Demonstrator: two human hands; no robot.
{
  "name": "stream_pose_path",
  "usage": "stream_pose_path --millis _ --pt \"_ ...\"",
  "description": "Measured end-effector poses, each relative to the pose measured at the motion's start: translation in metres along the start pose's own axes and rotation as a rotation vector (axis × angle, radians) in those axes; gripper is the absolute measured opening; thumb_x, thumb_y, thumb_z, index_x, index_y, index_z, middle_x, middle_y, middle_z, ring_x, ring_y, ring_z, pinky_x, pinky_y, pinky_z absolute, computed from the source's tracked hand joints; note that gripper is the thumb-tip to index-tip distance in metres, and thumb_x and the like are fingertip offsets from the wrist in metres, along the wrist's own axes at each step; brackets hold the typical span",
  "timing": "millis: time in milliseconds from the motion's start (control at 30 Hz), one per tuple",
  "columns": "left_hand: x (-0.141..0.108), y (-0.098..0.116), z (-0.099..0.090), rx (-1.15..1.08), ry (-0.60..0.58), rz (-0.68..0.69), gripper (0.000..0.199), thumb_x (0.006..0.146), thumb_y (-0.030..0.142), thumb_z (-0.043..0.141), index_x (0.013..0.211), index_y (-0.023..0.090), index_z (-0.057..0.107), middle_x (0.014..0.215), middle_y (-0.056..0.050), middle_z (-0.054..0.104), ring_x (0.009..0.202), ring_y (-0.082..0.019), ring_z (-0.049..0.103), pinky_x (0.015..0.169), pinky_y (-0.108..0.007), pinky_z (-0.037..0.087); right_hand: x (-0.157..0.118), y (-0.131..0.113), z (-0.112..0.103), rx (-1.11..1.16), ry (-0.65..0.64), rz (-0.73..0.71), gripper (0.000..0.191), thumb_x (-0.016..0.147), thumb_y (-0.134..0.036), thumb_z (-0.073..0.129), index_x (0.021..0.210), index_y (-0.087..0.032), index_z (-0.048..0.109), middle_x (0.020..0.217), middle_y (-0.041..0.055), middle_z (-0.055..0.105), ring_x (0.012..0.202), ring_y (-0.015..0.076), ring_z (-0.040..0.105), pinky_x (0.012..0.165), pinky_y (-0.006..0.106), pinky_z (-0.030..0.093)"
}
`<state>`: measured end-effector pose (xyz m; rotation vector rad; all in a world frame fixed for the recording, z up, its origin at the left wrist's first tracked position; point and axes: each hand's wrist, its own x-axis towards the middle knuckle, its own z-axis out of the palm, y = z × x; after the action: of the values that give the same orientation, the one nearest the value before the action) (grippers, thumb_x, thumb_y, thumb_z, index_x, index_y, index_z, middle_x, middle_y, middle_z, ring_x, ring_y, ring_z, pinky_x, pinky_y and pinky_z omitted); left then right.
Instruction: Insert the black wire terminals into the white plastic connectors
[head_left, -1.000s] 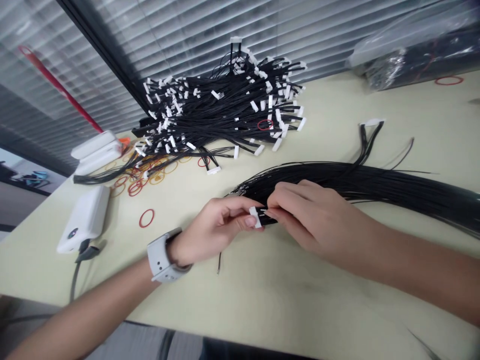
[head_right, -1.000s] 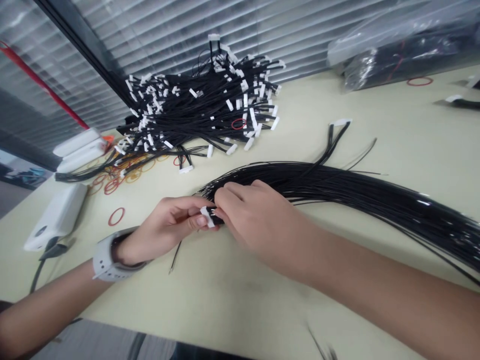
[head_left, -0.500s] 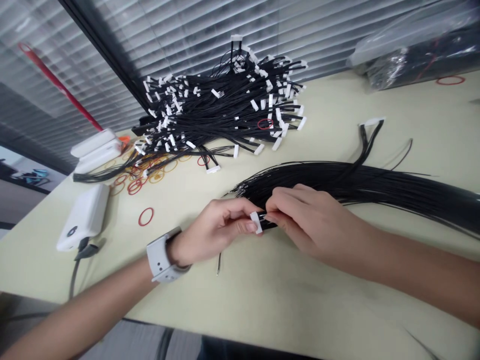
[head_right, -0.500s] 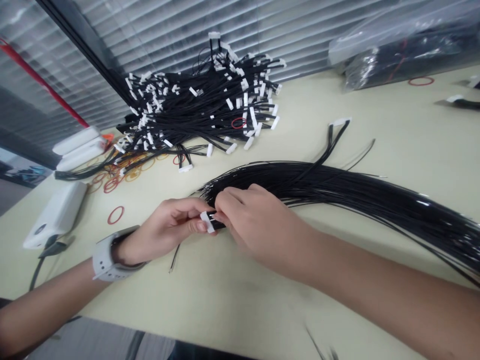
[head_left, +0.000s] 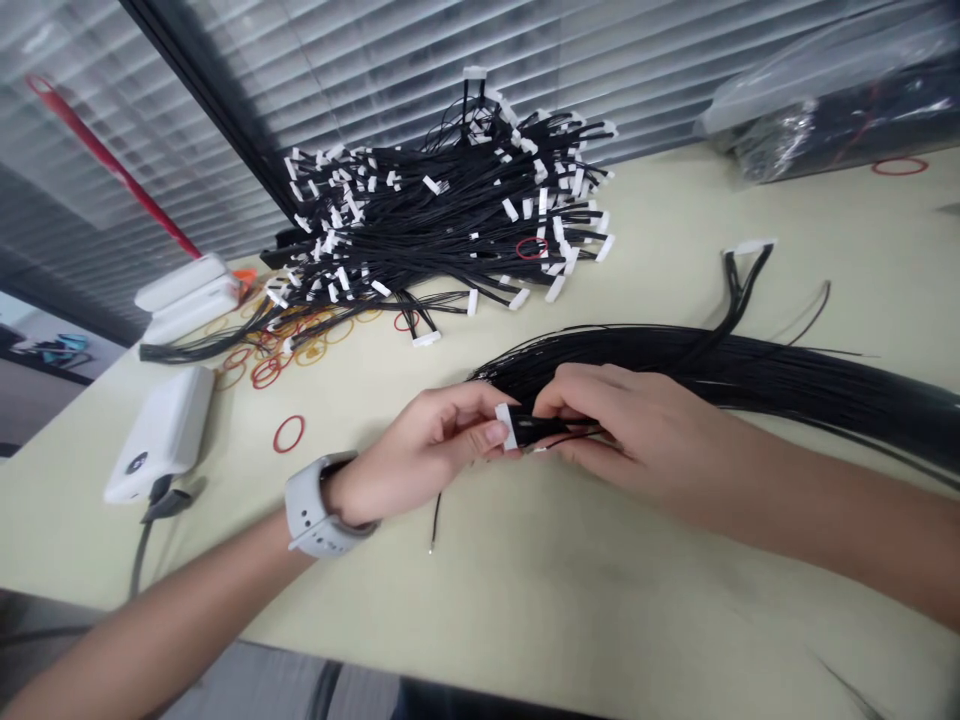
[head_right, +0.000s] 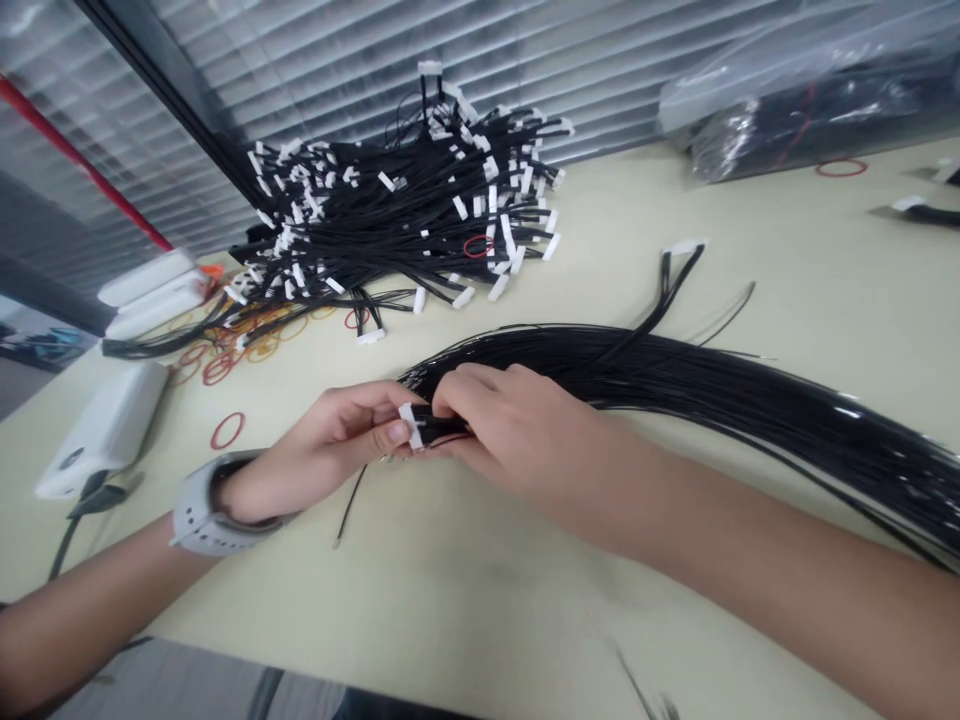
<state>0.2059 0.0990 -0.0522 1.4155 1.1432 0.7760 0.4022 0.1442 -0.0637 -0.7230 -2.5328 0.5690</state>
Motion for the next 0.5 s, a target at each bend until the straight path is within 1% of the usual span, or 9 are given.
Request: stream_pose_path --millis 100,167,267,333,367,400,433,500 --pt "0.0 0.0 -0.003 -0.014 0.007 -0.014 0.009 0.084 0.016 0.054 0.089 0.012 0.06 0.076 -0.003 0.063 0.072 -0.011 0.059 0.068 -0.022 0.049 0.0 0.001 -0.001 -0.028 0.065 -0.094 0.014 0.085 -0.015 0.045 0.085 -0.017 0.059 0.078 0.0008 0.057 0.063 0.0115 0.052 0.056 0.024 0.038" --pt "0.0 -0.001 -0.005 -0.03 0.011 -0.017 0.009 0.085 0.017 0.054 0.089 0.012 0.06 0.077 -0.004 0.064 0.073 -0.011 0.06 0.068 -0.022 0.049 0.0 0.002 -0.001 -0.053 0.152 -0.148 0.019 0.087 -0.015 0.043 0.085 -0.016 0.062 0.077 0.0016 0.057 0.062 0.0105 0.052 0.056 0.024 0.039" --pt "0.001 -0.002 -0.006 -0.063 0.035 -0.023 0.01 0.085 0.017 0.054 0.09 0.012 0.06 0.078 -0.004 0.064 0.073 -0.01 0.061 0.068 -0.021 0.049 -0.002 0.001 -0.004 -0.087 0.316 -0.176 0.02 0.088 -0.017 0.045 0.087 -0.015 0.065 0.081 0.0044 0.058 0.068 0.011 0.053 0.06 0.023 0.041" --pt "0.002 -0.003 -0.006 -0.094 0.06 -0.023 0.009 0.085 0.017 0.055 0.088 0.011 0.06 0.078 -0.003 0.063 0.074 -0.01 0.061 0.069 -0.02 0.049 -0.004 -0.001 -0.006 -0.098 0.371 -0.176 0.022 0.09 -0.018 0.043 0.092 -0.017 0.065 0.084 0.005 0.059 0.071 0.0111 0.054 0.06 0.022 0.041" --pt "0.003 -0.003 -0.007 -0.108 0.069 -0.017 0.008 0.084 0.017 0.055 0.087 0.011 0.06 0.077 -0.003 0.063 0.074 -0.01 0.061 0.069 -0.02 0.049 -0.005 -0.003 -0.006 -0.104 0.358 -0.183 0.024 0.091 -0.018 0.041 0.094 -0.018 0.064 0.083 0.0041 0.06 0.068 0.0106 0.054 0.057 0.021 0.04" --pt "0.003 -0.004 -0.007 -0.117 0.074 -0.008 0.007 0.084 0.017 0.056 0.086 0.012 0.06 0.076 -0.003 0.063 0.073 -0.01 0.061 0.068 -0.019 0.049 -0.007 -0.004 -0.006 -0.105 0.315 -0.202 0.025 0.092 -0.019 0.039 0.095 -0.019 0.064 0.08 0.0026 0.06 0.065 0.0101 0.053 0.055 0.021 0.039" --pt "0.004 -0.004 -0.008 -0.117 0.076 -0.001 0.007 0.084 0.017 0.056 0.087 0.012 0.06 0.075 -0.002 0.063 0.071 -0.009 0.06 0.067 -0.019 0.049 -0.008 -0.006 -0.004 -0.115 0.25 -0.239 0.025 0.092 -0.019 0.038 0.093 -0.02 0.064 0.076 0.0014 0.06 0.062 0.0103 0.053 0.053 0.022 0.038" --pt "0.004 -0.004 -0.008 -0.093 0.082 0.007 0.009 0.084 0.017 0.056 0.09 0.012 0.06 0.073 -0.002 0.062 0.067 -0.009 0.059 0.06 -0.017 0.048 -0.008 -0.008 0.0 -0.177 0.116 -0.33 0.026 0.091 -0.018 0.04 0.085 -0.019 0.065 0.07 0.0008 0.058 0.059 0.0117 0.05 0.053 0.024 0.037"
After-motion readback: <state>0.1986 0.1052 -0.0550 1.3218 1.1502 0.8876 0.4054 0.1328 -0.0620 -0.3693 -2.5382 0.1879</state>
